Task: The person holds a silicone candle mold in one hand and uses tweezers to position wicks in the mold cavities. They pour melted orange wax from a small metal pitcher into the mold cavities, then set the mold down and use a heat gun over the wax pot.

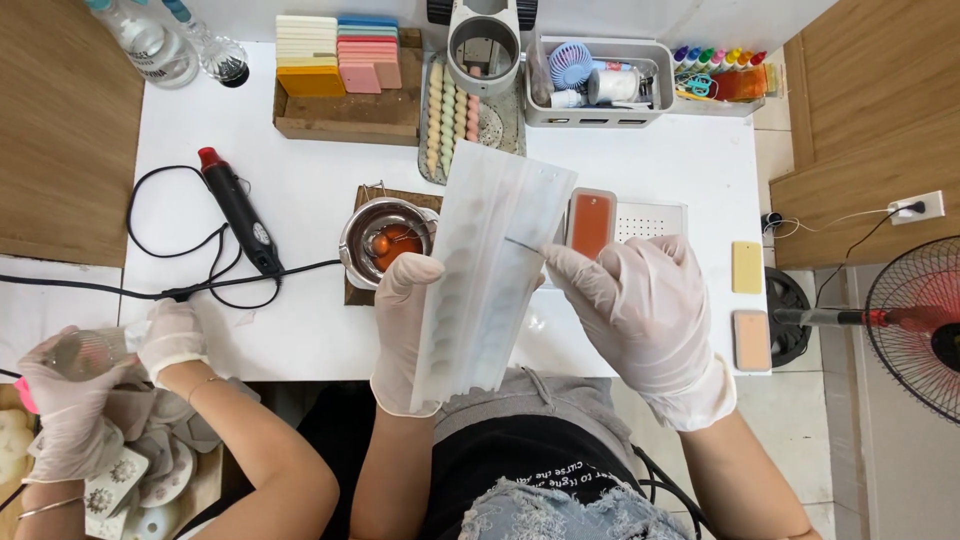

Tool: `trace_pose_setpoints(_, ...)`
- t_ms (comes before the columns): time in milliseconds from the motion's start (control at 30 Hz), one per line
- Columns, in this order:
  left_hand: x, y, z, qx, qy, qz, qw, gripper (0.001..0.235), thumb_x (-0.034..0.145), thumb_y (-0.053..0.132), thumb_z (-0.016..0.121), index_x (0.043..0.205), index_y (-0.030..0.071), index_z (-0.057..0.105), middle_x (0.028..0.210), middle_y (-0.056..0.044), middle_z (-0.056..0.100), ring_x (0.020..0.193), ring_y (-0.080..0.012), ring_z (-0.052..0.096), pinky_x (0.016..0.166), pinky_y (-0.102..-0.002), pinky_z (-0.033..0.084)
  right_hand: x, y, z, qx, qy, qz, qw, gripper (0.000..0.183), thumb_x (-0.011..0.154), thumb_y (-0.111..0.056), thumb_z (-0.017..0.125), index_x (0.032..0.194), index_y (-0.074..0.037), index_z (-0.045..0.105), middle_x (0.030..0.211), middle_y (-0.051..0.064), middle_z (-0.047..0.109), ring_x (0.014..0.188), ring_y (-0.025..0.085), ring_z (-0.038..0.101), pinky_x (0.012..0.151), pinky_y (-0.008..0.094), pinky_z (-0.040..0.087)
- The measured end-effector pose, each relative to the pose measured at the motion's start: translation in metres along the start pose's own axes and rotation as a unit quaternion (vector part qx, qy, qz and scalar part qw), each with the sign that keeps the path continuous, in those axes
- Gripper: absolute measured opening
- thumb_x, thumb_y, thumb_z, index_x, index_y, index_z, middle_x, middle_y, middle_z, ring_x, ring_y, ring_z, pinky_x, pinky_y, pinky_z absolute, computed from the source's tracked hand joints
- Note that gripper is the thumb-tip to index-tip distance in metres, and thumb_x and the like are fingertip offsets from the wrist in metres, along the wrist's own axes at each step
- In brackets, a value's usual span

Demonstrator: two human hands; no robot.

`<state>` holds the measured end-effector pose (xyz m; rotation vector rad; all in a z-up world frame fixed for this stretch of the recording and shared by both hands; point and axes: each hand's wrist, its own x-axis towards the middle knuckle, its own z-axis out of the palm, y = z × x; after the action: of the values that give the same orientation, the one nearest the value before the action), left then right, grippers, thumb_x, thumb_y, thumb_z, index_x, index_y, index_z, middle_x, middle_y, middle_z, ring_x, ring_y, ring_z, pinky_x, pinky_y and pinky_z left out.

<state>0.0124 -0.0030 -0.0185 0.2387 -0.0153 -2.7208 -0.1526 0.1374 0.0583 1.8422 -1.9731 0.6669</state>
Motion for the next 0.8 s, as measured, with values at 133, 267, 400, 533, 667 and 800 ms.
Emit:
trace_pose_setpoints(133,-0.003,-0.002,0.009,0.037,0.047,0.003,0.998,0.062,0.086,0.016,0.061,0.139,-0.016,0.052,0.116,-0.026,0.069,0.097,-0.0313,0.073,0.087,-0.038,0.063,-0.003,-0.001,0.001,-0.005,0.003,0.018,1.0,0.03,0.089,-0.013,0.086,0.117,-0.015,0.076,0.069,-0.002,0.041,0.062,0.018,0.046,0.067,0.036,0.037)
trace_pose_setpoints(267,0.001,0.001,0.028,0.024,0.059,-0.034,0.997,0.065,0.077,0.016,0.059,0.134,-0.014,0.052,0.113,-0.025,0.07,0.094,-0.029,0.075,0.086,-0.035,0.065,-0.003,0.001,0.004,-0.003,-0.002,0.015,1.0,0.03,0.088,-0.014,0.086,0.116,-0.015,0.076,0.068,-0.003,0.042,0.062,0.017,0.046,0.066,0.036,0.036)
trace_pose_setpoints(400,-0.002,0.0,0.021,0.013,0.034,-0.015,0.999,0.063,0.085,0.016,0.061,0.138,-0.016,0.052,0.115,-0.027,0.069,0.094,-0.0304,0.074,0.084,-0.036,0.064,-0.002,0.0,0.005,0.003,0.013,0.02,1.0,0.033,0.091,-0.012,0.085,0.122,-0.016,0.074,0.074,-0.002,0.044,0.067,0.018,0.047,0.072,0.036,0.039)
trace_pose_setpoints(533,-0.001,0.0,0.019,0.03,0.036,-0.016,0.999,0.063,0.083,0.016,0.06,0.136,-0.016,0.052,0.115,-0.027,0.069,0.095,-0.0303,0.074,0.084,-0.036,0.064,0.0,0.009,0.008,-0.014,0.014,0.01,1.0,0.033,0.09,-0.014,0.086,0.121,-0.017,0.075,0.07,-0.002,0.043,0.063,0.018,0.046,0.068,0.036,0.038)
trace_pose_setpoints(667,-0.004,-0.001,0.011,-0.026,0.017,-0.044,0.999,0.059,0.089,0.017,0.061,0.138,-0.015,0.053,0.116,-0.026,0.069,0.096,-0.0305,0.073,0.086,-0.036,0.063,0.005,0.014,0.005,-0.014,0.031,0.044,0.998,0.035,0.094,-0.014,0.085,0.126,-0.018,0.072,0.077,0.0,0.044,0.074,0.022,0.049,0.078,0.04,0.039)
trace_pose_setpoints(800,-0.002,0.001,0.022,0.003,0.053,-0.04,0.998,0.061,0.083,0.018,0.06,0.137,-0.011,0.054,0.116,-0.024,0.069,0.097,-0.0299,0.073,0.087,-0.036,0.064,0.002,0.007,0.008,-0.032,0.032,0.021,0.999,0.036,0.093,-0.013,0.087,0.126,-0.017,0.074,0.074,-0.001,0.045,0.068,0.02,0.047,0.072,0.037,0.038)
